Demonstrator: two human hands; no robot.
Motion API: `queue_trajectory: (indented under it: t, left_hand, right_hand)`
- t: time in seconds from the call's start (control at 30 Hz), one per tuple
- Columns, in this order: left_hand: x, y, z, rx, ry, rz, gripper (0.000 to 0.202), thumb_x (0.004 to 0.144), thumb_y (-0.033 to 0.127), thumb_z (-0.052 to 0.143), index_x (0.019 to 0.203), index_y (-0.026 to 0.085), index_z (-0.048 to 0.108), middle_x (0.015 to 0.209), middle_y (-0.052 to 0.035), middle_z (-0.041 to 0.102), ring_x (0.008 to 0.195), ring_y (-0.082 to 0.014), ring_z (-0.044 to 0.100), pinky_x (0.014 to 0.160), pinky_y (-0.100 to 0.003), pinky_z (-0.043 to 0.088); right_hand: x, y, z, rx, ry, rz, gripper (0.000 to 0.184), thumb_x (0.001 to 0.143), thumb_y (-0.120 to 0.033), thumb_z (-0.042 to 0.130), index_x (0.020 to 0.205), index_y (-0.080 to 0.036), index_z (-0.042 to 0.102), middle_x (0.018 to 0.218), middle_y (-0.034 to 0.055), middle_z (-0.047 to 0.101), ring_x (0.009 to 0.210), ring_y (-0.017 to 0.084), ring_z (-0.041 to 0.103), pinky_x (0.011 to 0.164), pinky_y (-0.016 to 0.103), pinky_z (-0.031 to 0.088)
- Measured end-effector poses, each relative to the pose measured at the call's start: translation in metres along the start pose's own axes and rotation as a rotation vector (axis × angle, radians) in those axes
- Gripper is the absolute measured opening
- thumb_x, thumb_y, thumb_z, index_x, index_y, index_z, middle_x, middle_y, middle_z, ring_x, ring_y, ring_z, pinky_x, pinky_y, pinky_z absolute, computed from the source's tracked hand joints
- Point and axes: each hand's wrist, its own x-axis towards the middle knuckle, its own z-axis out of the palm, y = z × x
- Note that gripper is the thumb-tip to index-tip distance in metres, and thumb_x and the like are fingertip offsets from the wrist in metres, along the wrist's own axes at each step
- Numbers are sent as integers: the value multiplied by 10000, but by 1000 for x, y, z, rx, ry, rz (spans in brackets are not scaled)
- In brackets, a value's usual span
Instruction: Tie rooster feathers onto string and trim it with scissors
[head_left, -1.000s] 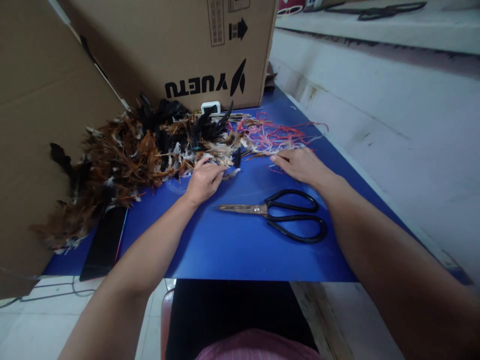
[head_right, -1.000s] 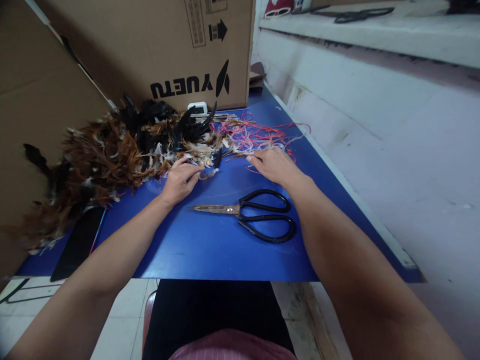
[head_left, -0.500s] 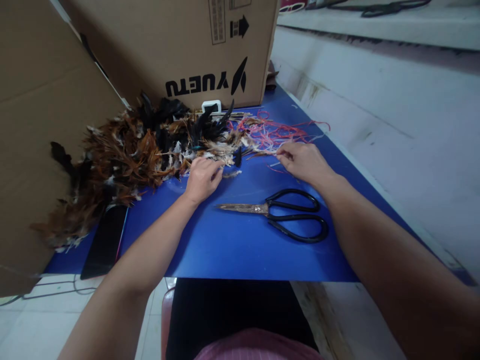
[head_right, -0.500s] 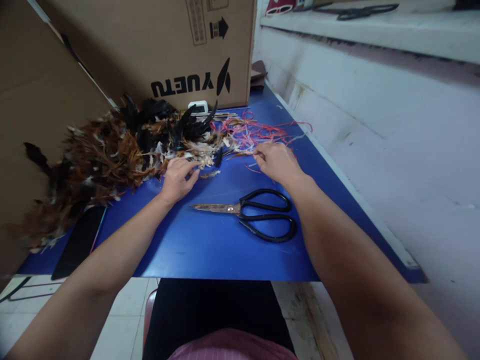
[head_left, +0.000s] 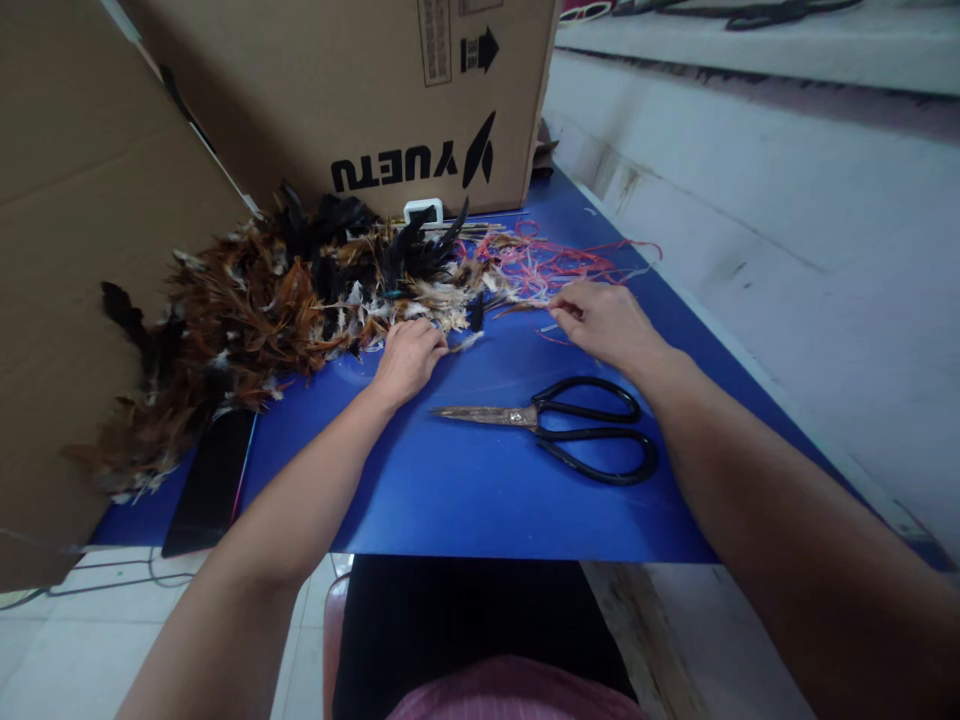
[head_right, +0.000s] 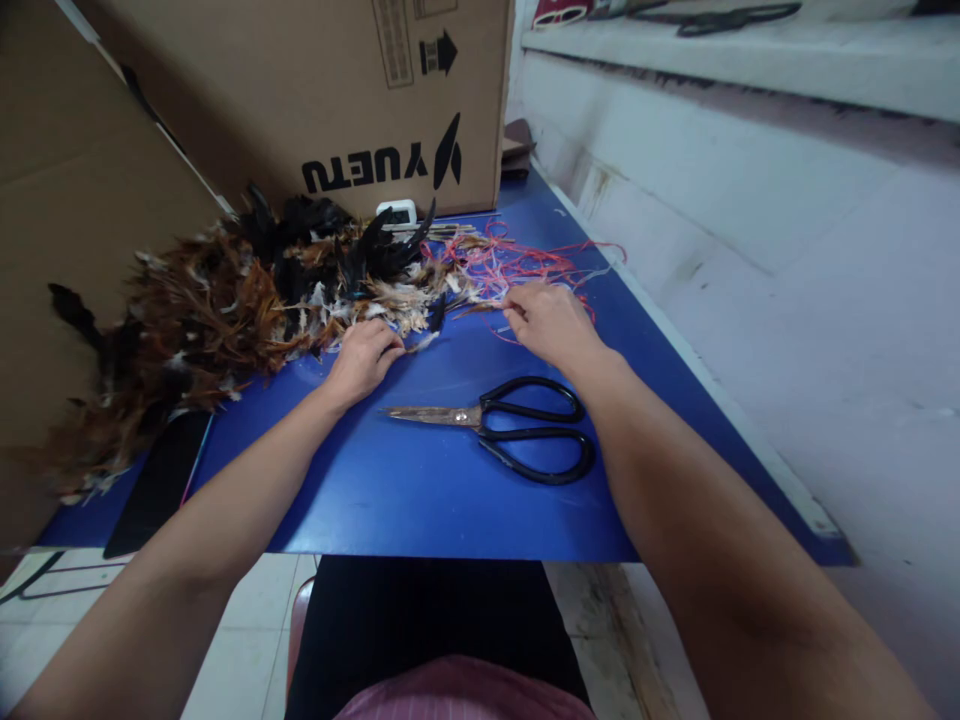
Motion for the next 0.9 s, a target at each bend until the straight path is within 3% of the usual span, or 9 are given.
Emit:
queue_trajectory:
  t: [0.23,0.37,0.53,0.73,0.9]
  left_hand:
    - [1,0,0,54,95,101,159,945,249,522,883,171,646,881,-76,655,897,-211,596,915,-375,427]
    - [0,4,-5,147,195,233,222,978,256,455,879,177,637,867,-60,648,853,-184,573,993,-399,404]
    - [-2,12,-12,221,297,370,253,994,222,406,891,192,636,844,-30,642,856,-160,563,1089,-420,365]
    - [-4,22,-20,139,268,399,268,996,218,392,899,203,642,854,-26,645,889,-153,582,1119,-455,365]
    - [-5,25,-23,12,201,314,269,988,241,401,895,217,652,874,-39,653,922,-169,597,1145,-495,334]
  right_hand:
    - [3,-23,1,113,58,-101,157,838,-215,556,905,-218,698,890,74,703,833,241,652,801,409,516]
    - [2,-39,2,178,30,-217,228,873,-249,573,1068,-207,684,998,93,689,875,240,645,803,402,514]
    - [-2,-56,1,40,-47,-358,325,906,-282,592,1214,-187,640,1006,112,662,931,255,617,825,392,498]
    - [-2,-64,-1,-141,-58,-431,214,951,-278,535,1009,-191,722,859,84,629,827,228,579,757,353,454]
    - [0,-63,0,-148,-104,-455,282,985,-288,476,902,-201,731,845,80,631,810,214,560,749,356,421]
